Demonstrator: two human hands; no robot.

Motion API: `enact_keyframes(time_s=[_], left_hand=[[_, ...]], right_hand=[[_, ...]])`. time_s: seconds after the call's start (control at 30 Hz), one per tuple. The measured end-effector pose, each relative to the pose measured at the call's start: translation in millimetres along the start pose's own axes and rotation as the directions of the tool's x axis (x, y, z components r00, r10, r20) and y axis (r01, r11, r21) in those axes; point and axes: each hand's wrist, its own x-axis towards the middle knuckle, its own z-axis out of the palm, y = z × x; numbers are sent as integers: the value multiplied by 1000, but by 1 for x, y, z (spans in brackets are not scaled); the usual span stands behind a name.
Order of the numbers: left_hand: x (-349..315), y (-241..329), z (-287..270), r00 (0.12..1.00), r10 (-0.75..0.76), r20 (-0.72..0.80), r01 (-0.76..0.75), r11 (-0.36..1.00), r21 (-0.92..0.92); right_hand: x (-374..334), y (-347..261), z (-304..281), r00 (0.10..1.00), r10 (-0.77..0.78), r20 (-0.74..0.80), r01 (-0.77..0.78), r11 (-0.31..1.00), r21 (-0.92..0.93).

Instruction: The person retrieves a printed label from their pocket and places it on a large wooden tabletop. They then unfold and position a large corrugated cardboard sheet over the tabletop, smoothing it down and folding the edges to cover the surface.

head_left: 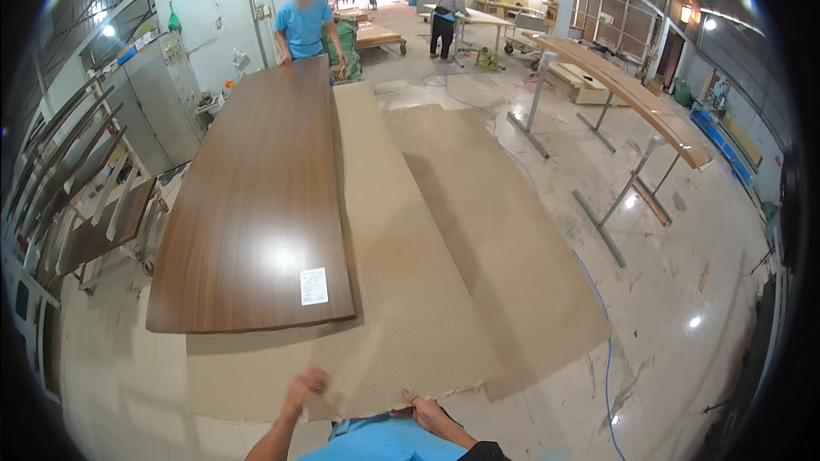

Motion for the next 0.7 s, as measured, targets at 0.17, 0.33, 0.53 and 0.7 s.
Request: enact_keyframes(time_s=[0.17, 0.33, 0.53, 0.7], left_hand=[[79, 25, -87, 786, -324, -527, -447, 291, -846], [135, 54, -88, 757, -390, -525, -443, 286, -850], [149, 67, -103, 715, -536, -449, -352, 278, -894], [146, 79, -99, 700, -587, -407, -316, 258, -913]], right_hand=[[-5, 12, -1, 986, -161, 50, 158, 985, 70], [-9, 17, 12, 957, -279, -74, 287, 951, 117], [-12, 26, 24, 935, -342, -92, 352, 929, 117], [-11, 34, 37, 893, -408, -191, 432, 895, 110]])
